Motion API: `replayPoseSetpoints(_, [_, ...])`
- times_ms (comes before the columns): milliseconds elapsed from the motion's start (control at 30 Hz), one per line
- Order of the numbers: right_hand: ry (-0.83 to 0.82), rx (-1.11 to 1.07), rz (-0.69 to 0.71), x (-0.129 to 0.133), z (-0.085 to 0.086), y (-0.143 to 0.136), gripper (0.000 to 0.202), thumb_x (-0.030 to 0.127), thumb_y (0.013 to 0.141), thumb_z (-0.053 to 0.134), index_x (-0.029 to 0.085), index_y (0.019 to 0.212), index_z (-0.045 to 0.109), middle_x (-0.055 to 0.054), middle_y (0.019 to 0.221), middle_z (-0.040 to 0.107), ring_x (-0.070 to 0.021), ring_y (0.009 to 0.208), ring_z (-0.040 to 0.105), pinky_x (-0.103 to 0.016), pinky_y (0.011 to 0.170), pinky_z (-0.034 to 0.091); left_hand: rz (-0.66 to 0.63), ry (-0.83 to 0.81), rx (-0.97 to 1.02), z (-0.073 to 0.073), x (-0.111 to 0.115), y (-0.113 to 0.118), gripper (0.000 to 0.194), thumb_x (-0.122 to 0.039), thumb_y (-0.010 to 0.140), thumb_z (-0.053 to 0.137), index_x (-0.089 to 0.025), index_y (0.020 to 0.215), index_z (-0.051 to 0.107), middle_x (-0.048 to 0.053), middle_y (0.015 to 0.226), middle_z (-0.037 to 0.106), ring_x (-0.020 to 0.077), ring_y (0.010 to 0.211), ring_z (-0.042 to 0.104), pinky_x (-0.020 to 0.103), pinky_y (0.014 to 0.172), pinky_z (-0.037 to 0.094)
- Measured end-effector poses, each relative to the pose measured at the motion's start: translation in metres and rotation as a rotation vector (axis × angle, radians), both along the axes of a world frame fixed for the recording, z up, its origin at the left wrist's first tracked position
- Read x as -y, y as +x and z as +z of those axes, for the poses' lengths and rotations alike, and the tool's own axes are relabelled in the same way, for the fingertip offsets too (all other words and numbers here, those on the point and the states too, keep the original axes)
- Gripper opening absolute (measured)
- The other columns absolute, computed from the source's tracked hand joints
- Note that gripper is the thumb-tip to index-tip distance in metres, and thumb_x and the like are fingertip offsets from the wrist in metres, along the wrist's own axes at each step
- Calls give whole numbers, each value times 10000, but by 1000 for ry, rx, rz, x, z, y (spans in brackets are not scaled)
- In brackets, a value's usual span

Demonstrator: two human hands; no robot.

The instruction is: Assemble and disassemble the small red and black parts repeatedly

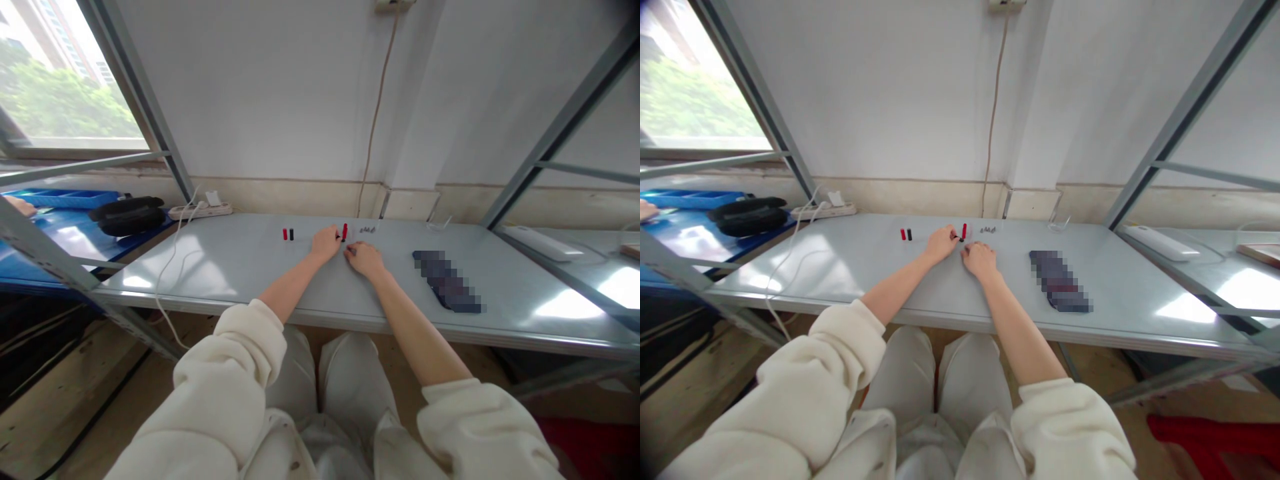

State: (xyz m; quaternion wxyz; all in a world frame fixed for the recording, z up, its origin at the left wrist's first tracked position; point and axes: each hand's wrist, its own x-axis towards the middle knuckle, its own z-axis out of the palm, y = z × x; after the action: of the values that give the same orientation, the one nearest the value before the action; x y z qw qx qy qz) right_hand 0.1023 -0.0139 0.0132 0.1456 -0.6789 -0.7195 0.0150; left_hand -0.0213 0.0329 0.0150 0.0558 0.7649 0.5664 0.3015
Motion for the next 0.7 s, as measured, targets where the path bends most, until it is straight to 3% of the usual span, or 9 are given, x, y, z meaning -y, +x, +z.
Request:
replayPoseSetpoints(333, [-41, 62, 6, -3, -3, -3, 444, 413, 888, 284, 231, 1215, 522, -107, 1288, 470, -284, 1165, 413, -456, 894, 351, -57, -6, 305, 2, 12, -32, 66, -208, 700, 595, -162, 745, 576, 44, 749, 637, 134, 672, 560, 268, 682, 423])
replayPoseSetpoints(533, [-34, 83, -2, -5, -7, -3, 463, 419, 889, 285, 220, 1266, 465, -116, 1321, 430, -276, 1185, 378, -452, 912, 328, -83, -3, 489, -4, 21, -42, 88, -218, 685, 609, -167, 698, 539, 13, 688, 606, 104, 624, 532, 251, 663, 427])
replayPoseSetpoints(700, [3, 49, 48, -3, -6, -3, 405, 396, 883, 313, 211, 1150, 555, -116, 1249, 486, -273, 1141, 409, -448, 873, 353, -98, -50, 623, -9, 20, -45, 106, -218, 669, 618, -163, 683, 529, 4, 666, 598, 94, 602, 529, 244, 649, 426])
